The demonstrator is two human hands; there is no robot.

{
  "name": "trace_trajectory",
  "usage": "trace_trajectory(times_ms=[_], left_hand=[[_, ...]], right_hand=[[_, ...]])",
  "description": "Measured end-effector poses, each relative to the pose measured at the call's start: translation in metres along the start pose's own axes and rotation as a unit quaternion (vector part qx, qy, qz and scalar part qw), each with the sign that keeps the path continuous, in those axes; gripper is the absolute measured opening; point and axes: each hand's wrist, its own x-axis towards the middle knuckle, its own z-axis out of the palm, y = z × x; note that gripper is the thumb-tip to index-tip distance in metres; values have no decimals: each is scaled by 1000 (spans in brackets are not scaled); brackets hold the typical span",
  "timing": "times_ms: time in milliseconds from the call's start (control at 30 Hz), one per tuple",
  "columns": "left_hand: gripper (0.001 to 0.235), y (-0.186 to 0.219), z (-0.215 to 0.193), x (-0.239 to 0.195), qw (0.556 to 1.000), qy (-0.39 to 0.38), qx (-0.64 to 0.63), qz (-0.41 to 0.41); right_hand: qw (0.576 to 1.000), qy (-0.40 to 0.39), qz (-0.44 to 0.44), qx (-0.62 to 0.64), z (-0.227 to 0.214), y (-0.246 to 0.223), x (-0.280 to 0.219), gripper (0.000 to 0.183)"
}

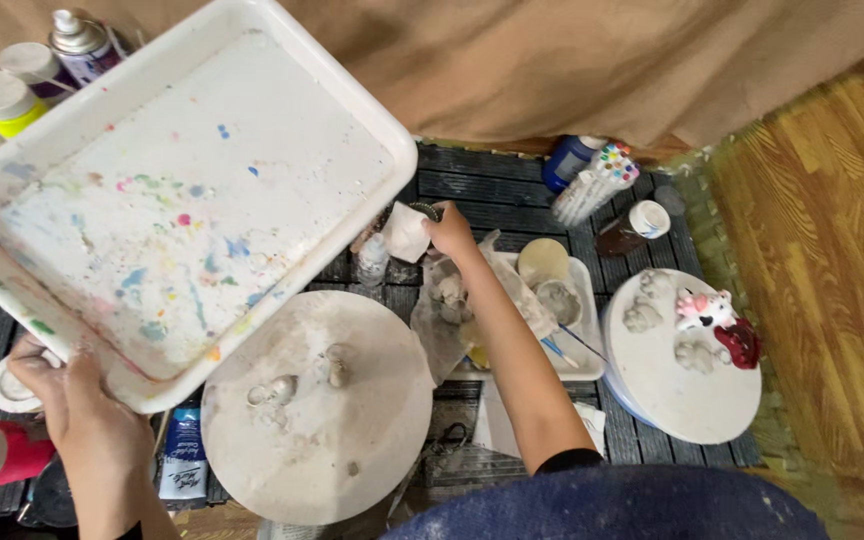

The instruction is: The person shapes small clay pieces into rounded forms using a yellow sponge and their hands. They repeatedly smooth and refine the surfaces, then place the finished pieces on a white plate. The person also handles a larger lump of clay and moves a plastic bag aside during the process.

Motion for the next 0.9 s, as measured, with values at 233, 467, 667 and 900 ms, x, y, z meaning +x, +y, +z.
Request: trace_trajectory(times_ms=[233, 467, 667, 900], left_hand=[[28, -26, -13, 2, 999, -31, -26, 6], [30, -36, 5, 1, 997, -70, -30, 5], [24, -46, 20, -13, 994, -98, 27, -29], [24, -28, 53, -26, 929, -136, 295, 180]], right_hand=[[971, 35, -167, -168, 0, -42, -36, 43], [955, 159, -233, -95, -134, -35, -285, 24], [900, 288, -175, -275, -185, 39, -412, 17], [871, 209, -261, -360, -186, 55, -379, 25]])
